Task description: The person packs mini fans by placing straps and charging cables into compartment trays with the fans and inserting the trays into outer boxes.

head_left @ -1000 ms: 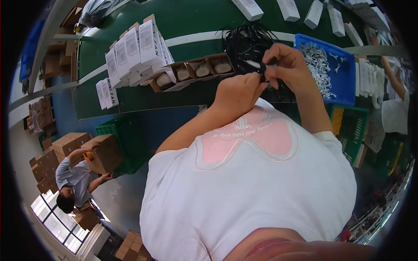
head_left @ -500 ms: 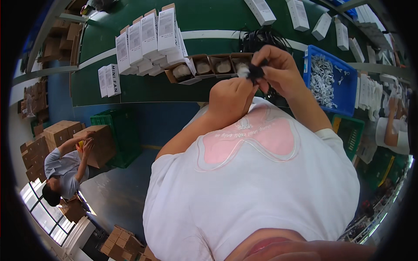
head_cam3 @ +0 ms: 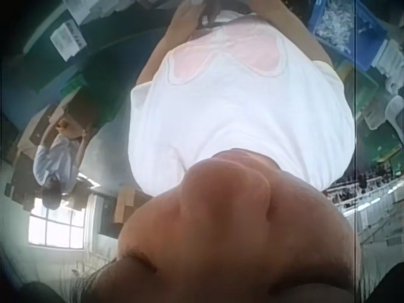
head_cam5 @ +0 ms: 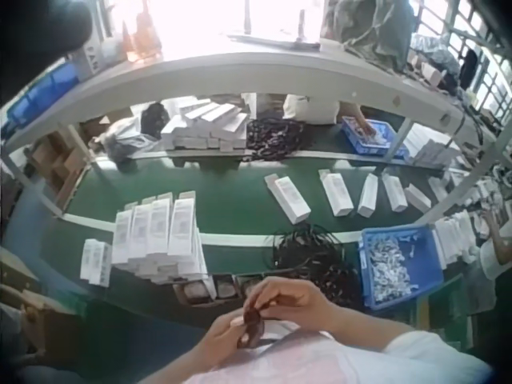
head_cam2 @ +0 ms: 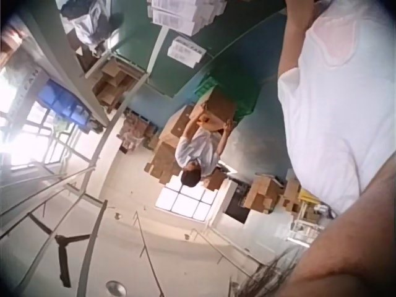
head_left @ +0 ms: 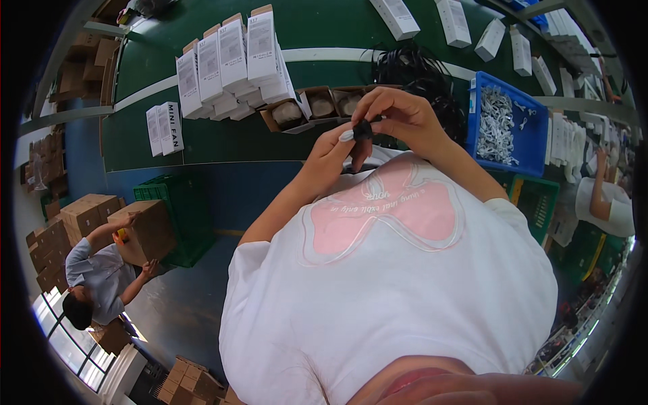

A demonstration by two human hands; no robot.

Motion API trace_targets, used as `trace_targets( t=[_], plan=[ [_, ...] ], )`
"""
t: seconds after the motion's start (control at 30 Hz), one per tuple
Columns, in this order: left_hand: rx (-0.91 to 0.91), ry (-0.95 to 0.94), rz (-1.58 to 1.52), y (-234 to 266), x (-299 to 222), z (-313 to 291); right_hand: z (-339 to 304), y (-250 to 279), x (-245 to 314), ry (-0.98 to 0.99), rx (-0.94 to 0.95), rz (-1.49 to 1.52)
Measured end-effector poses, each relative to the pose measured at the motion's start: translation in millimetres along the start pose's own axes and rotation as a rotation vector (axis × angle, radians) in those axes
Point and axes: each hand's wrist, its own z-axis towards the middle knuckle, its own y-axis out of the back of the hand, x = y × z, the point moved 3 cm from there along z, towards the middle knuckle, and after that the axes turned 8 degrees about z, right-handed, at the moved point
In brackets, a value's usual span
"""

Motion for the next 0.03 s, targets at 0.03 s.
trace_targets(
  t=[0.03],
  plan=[
    [-0.066,-0.081,0.239,5.2,-1.5,-1.9,0.8,-1.6,-1.6,-0.007,0.006,0.001]
  ],
)
